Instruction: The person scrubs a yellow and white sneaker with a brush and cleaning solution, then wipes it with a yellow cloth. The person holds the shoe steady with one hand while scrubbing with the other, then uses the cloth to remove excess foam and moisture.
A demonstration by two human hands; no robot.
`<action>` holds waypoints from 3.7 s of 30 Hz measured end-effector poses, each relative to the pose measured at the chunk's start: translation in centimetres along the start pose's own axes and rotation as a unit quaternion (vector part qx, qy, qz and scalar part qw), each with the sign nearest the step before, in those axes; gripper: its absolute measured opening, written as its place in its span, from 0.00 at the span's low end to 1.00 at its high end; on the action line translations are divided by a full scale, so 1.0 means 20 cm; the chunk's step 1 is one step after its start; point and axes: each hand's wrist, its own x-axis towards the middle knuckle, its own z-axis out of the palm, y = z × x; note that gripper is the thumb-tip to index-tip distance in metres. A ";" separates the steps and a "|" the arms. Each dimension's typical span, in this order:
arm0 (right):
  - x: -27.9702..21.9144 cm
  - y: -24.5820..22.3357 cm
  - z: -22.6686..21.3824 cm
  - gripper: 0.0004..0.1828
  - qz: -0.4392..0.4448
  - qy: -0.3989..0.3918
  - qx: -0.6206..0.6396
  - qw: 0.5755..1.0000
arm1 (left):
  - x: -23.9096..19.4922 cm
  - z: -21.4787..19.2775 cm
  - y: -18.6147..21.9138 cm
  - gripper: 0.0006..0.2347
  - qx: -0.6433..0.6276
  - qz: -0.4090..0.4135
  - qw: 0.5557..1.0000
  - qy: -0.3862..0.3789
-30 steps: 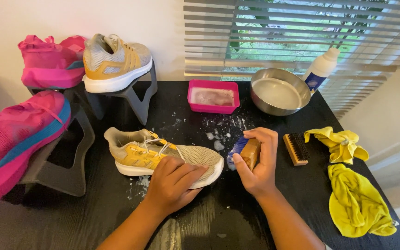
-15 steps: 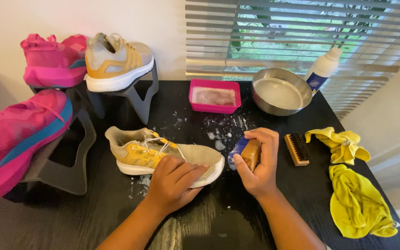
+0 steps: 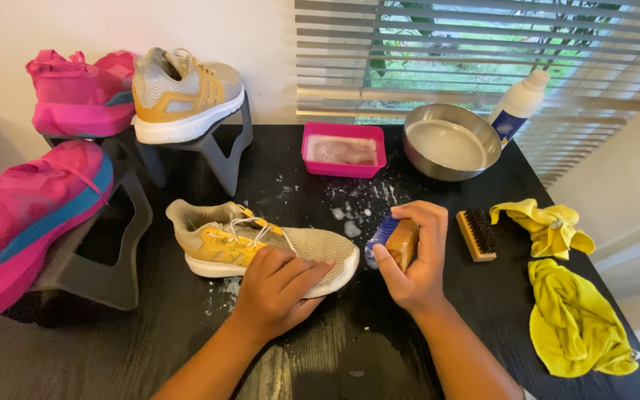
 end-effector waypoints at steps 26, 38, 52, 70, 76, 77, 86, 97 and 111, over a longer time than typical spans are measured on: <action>0.00 -0.01 -0.01 0.23 -0.004 0.003 -0.003 1.000 | -0.01 0.01 -0.01 0.09 -0.005 -0.006 1.000 -0.004; -0.05 -0.04 -0.02 0.25 -0.099 0.015 0.002 0.995 | -0.01 0.02 -0.01 0.09 -0.005 -0.007 1.000 -0.006; -0.02 -0.03 -0.04 0.11 -0.108 -0.050 -0.003 0.993 | -0.02 0.01 -0.03 0.10 0.001 -0.011 1.000 0.005; -0.02 0.03 -0.01 0.14 -0.078 -0.106 -0.009 0.991 | -0.02 0.04 -0.03 0.11 0.015 -0.009 1.000 -0.003; -0.04 0.00 -0.01 0.14 -0.176 -0.032 0.044 0.983 | 0.02 0.05 0.00 0.06 -0.004 -0.021 0.996 0.086; -0.05 -0.01 0.01 0.15 -0.206 -0.060 0.048 0.976 | 0.01 0.05 0.00 0.06 -0.008 -0.018 0.996 0.093; -0.09 0.08 -0.01 0.15 -0.186 -0.031 0.024 0.982 | -0.01 0.06 -0.02 0.05 -0.008 -0.020 0.996 0.091; 0.02 0.14 0.02 0.13 -0.099 -0.048 0.046 0.993 | 0.02 0.17 -0.11 0.06 0.031 -0.025 0.993 0.108; 0.16 0.18 0.04 0.28 -0.074 -0.095 0.142 0.983 | 0.08 0.26 -0.09 0.09 0.039 -0.033 0.988 0.149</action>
